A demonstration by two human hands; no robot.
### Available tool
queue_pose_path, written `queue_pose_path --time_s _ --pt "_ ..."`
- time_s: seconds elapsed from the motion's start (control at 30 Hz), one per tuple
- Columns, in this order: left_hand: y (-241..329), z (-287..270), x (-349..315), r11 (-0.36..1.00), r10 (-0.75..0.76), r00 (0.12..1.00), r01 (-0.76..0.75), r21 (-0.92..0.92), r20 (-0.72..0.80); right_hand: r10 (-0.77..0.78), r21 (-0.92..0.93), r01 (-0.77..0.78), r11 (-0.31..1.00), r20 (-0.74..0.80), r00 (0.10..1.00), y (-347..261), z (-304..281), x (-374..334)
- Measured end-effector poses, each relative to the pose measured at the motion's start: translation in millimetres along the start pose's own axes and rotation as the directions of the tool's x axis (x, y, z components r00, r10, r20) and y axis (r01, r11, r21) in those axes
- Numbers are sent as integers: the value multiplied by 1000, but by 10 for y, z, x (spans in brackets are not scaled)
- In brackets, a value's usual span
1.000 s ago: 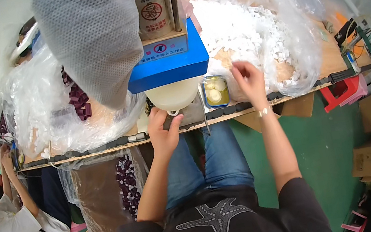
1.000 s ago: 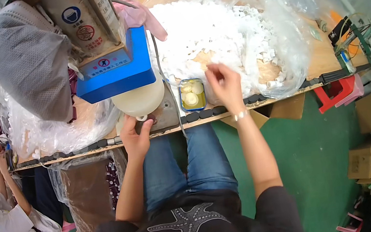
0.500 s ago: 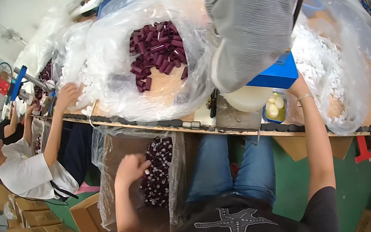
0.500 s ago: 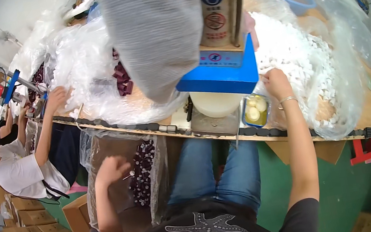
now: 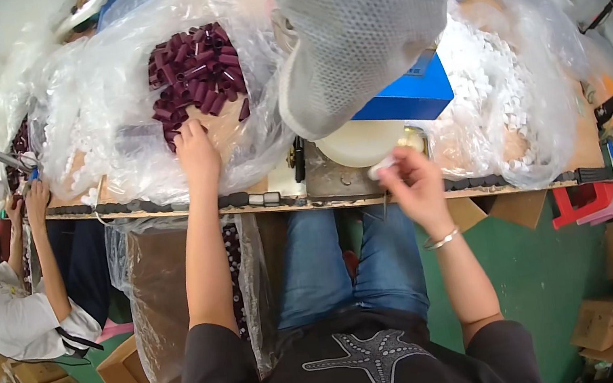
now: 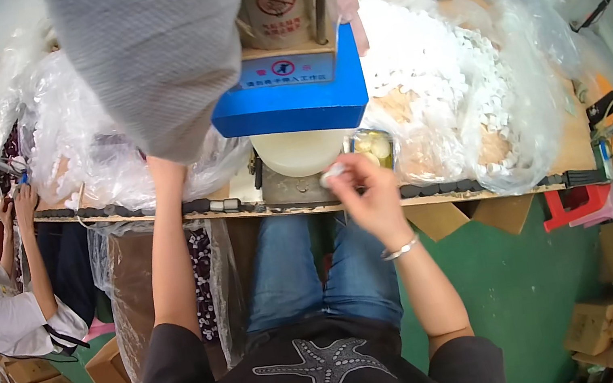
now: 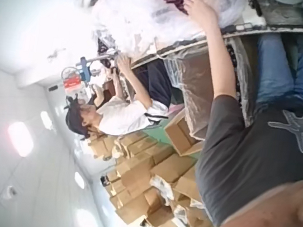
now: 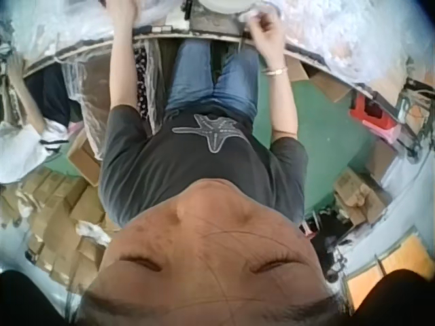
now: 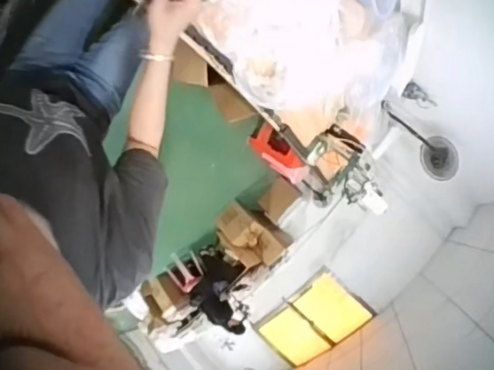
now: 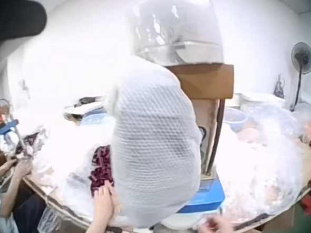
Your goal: The person assembles cosmetic containers by applying lubricant to white caps, inserting them into tubes, and pressing the components together using a tabletop press machine.
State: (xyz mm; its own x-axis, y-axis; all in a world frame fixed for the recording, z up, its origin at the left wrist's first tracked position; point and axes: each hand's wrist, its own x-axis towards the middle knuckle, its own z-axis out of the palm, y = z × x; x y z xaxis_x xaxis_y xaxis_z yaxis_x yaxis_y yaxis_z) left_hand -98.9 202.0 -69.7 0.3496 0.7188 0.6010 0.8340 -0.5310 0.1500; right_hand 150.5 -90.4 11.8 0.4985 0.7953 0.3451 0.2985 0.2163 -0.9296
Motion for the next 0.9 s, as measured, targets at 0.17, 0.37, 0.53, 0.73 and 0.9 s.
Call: queue_pose_path --time_s 0.17,0.37,0.53,0.73,0.9 --pt "-30 8 -32 978 2 1000 -4 -209 -7 23 -268 52 962 271 962 -15 165 19" --pt "41 -152 -56 933 -6 995 -32 -360 -104 -126 -419 292 860 380 916 -67 175 110" --pt "148 -120 49 919 52 986 -109 -379 -157 -139 -420 315 851 398 907 -45 112 141" --pt "121 -271 45 922 65 994 -29 -385 82 -260 -387 401 830 369 893 4 165 154" --pt "15 -176 36 925 34 995 -67 -373 -95 -166 -332 282 900 337 927 -18 195 70"
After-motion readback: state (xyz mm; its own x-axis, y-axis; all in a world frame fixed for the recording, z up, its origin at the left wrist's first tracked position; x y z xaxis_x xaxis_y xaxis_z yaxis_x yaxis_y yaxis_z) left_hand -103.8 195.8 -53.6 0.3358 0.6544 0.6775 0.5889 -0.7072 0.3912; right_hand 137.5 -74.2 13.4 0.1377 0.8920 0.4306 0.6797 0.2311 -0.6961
